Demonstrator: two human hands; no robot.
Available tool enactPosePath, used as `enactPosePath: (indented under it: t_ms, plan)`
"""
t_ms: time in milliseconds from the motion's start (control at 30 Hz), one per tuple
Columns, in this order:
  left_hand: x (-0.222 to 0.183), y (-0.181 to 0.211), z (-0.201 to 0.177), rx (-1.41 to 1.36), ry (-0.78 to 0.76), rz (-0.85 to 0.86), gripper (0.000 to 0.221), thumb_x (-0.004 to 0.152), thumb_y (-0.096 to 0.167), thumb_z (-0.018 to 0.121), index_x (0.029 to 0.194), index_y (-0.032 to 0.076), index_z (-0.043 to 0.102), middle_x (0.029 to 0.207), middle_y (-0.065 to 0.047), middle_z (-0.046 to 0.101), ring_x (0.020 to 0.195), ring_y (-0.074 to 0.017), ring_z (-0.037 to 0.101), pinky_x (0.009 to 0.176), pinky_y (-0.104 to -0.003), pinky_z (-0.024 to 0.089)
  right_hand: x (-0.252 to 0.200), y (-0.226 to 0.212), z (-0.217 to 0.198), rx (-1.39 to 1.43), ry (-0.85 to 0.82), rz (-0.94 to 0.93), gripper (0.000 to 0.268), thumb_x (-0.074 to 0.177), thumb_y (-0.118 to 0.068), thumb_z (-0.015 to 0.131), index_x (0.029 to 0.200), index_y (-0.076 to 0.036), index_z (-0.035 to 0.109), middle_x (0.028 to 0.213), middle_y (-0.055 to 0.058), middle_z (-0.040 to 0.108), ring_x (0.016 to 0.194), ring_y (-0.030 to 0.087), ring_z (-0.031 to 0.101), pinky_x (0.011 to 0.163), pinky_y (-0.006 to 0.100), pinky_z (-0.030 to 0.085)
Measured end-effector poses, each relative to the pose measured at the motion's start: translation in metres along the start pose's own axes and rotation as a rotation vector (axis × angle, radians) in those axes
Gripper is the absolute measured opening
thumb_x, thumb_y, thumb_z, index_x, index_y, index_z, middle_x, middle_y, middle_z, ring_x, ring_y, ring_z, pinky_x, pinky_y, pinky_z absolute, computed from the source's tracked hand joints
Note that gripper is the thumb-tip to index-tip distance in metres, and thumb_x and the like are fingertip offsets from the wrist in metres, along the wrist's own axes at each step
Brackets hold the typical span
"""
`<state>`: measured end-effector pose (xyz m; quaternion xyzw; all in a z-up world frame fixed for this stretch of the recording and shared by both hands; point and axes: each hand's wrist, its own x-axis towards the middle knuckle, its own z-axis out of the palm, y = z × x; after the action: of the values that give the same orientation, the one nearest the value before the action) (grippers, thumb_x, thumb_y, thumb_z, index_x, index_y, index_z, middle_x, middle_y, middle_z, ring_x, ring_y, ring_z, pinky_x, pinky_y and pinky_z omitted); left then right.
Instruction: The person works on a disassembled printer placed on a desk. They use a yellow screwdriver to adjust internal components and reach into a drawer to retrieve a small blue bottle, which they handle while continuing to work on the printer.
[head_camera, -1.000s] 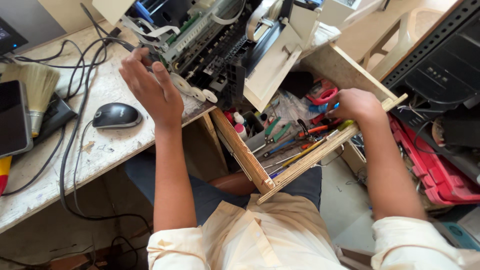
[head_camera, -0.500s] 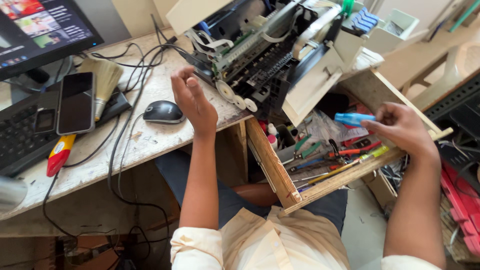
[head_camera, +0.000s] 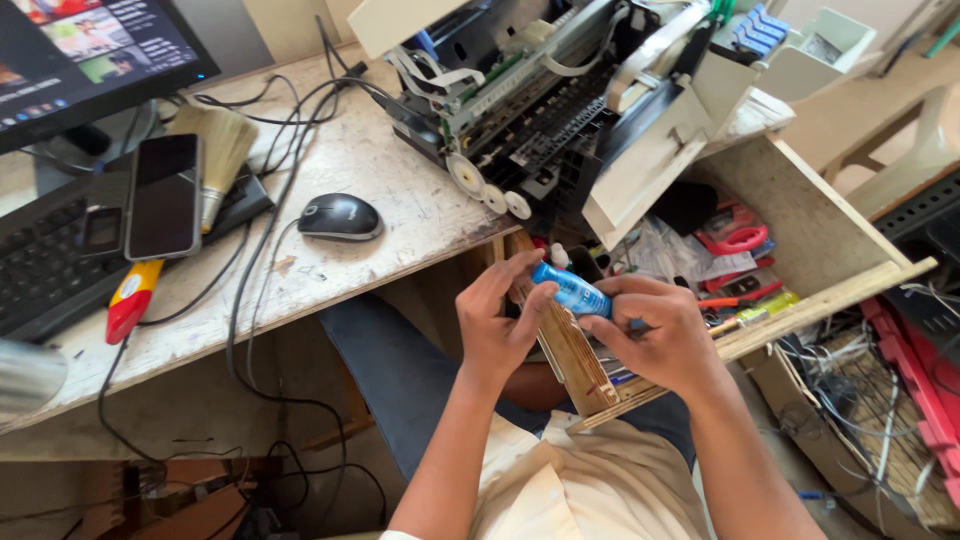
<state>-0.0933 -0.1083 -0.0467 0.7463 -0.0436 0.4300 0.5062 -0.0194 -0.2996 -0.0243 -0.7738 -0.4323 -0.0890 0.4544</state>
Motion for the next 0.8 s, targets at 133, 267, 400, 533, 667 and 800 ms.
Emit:
enactPosePath:
  t_ms: [133,267,400,533,667,800]
  plan:
    - [0.008,0.006,0.002,-0.004,-0.045,0.013,0.022,0.090,0.009,0.077,0.111,0.001,0.074,0.093,-0.010,0.074,0.073,-0.0163,0.067,0.066,-0.027,0.053,0.000,0.000,-0.007,0.005,-0.036,-0.036,0.036,0.077,-0.012,0.085,0.062,-0.003,0.053,0.094,0.011,0.074,0.067,0.021,0.068,0.056,0.032,0.051]
    - [0.012,-0.005,0.001,0.018,-0.067,0.057,0.012,0.094,0.007,0.076,0.105,0.003,0.075,0.090,-0.008,0.073,0.078,-0.0193,0.068,0.072,-0.029,0.054,-0.001,0.004,-0.005,0.069,-0.083,0.012,0.032,0.080,-0.011,0.085,0.085,-0.003,0.055,0.096,0.010,0.074,0.081,0.020,0.070,0.069,0.031,0.058]
    - [0.014,-0.014,0.003,-0.081,-0.069,0.048,0.005,0.098,0.006,0.072,0.101,0.003,0.075,0.090,-0.007,0.074,0.080,-0.0203,0.068,0.074,-0.030,0.053,-0.001,0.008,-0.004,0.267,-0.150,0.194,0.040,0.084,-0.005,0.079,0.118,0.000,0.057,0.102,0.010,0.072,0.088,0.015,0.074,0.077,0.029,0.064]
    - [0.014,-0.004,0.006,-0.134,-0.105,-0.047,0.011,0.102,0.008,0.067,0.108,0.002,0.075,0.098,-0.008,0.075,0.083,-0.0199,0.068,0.075,-0.029,0.052,0.001,0.007,-0.007,0.290,-0.150,0.234,0.050,0.085,-0.003,0.078,0.131,-0.002,0.059,0.103,0.009,0.074,0.087,0.015,0.074,0.077,0.030,0.064]
    - [0.015,0.011,0.005,-0.016,-0.135,-0.030,0.020,0.092,0.009,0.076,0.112,0.005,0.077,0.100,-0.010,0.074,0.084,-0.0207,0.070,0.075,-0.031,0.055,0.004,0.000,-0.007,0.188,-0.112,0.262,0.058,0.077,-0.006,0.084,0.130,-0.004,0.064,0.098,0.009,0.072,0.080,0.014,0.072,0.069,0.029,0.064]
    - [0.021,0.020,0.009,0.077,-0.141,0.084,0.027,0.089,0.005,0.077,0.116,0.007,0.075,0.106,-0.010,0.074,0.095,-0.0253,0.070,0.083,-0.035,0.056,0.007,-0.004,-0.010,0.068,-0.082,0.231,0.057,0.071,-0.012,0.089,0.123,-0.003,0.068,0.093,0.008,0.068,0.077,0.015,0.071,0.065,0.027,0.062]
